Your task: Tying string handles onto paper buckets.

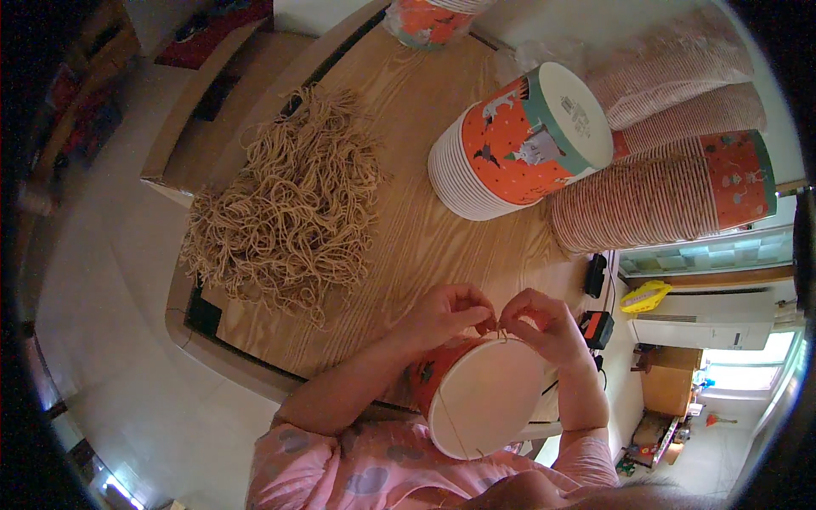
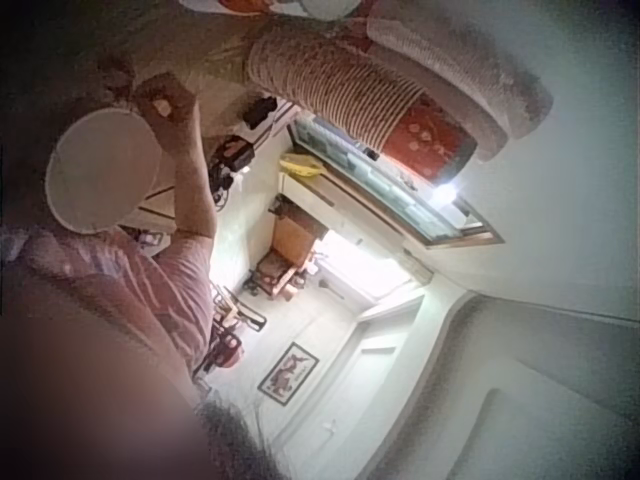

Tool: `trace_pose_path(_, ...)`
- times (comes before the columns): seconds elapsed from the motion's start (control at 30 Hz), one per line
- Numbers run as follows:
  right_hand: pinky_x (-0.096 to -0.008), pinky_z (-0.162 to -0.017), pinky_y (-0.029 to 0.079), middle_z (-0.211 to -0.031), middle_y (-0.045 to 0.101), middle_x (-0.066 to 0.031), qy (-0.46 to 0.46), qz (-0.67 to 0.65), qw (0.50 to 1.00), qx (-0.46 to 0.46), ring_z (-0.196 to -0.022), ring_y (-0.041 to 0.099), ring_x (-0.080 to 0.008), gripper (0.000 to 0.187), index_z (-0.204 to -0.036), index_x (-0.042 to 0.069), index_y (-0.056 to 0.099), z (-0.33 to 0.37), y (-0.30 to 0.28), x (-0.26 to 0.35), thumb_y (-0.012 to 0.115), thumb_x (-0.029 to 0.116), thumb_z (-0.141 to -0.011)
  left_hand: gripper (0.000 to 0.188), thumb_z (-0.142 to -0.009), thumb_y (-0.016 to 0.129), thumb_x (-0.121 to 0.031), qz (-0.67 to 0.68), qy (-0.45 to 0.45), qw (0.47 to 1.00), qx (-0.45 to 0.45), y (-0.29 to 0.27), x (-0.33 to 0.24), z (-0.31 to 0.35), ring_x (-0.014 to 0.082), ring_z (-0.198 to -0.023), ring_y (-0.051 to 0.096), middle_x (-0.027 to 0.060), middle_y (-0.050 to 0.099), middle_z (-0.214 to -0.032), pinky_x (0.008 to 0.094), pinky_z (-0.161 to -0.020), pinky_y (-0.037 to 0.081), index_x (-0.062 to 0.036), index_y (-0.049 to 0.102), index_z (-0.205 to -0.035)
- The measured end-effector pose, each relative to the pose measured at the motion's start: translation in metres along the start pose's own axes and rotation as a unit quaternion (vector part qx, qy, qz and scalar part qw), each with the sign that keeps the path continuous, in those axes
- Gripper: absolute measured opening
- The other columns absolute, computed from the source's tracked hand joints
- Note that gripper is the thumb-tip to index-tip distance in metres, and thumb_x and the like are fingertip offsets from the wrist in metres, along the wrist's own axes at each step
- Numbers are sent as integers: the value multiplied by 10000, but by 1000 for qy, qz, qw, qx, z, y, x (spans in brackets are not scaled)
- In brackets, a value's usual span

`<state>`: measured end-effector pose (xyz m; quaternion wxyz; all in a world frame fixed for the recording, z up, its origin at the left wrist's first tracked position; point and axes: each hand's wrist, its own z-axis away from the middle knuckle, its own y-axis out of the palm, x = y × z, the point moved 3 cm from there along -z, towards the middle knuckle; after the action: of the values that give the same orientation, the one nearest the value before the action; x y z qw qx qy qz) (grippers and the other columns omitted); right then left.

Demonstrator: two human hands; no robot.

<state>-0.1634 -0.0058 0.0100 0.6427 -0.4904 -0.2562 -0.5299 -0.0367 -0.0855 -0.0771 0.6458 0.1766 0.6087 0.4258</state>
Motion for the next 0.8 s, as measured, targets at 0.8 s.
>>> trace_pose_path(0.8, -248, -758, 443, -826, 611, -31, 53, 17, 996, 68, -820, 556, -95, 119, -866, 2, 605, 2, 3, -8, 588, 115, -832, 183, -805, 620, -120, -128, 69, 989, 40, 1, -9, 4, 130, -733, 598, 74, 623, -833, 259, -700, 485, -6, 583, -944)
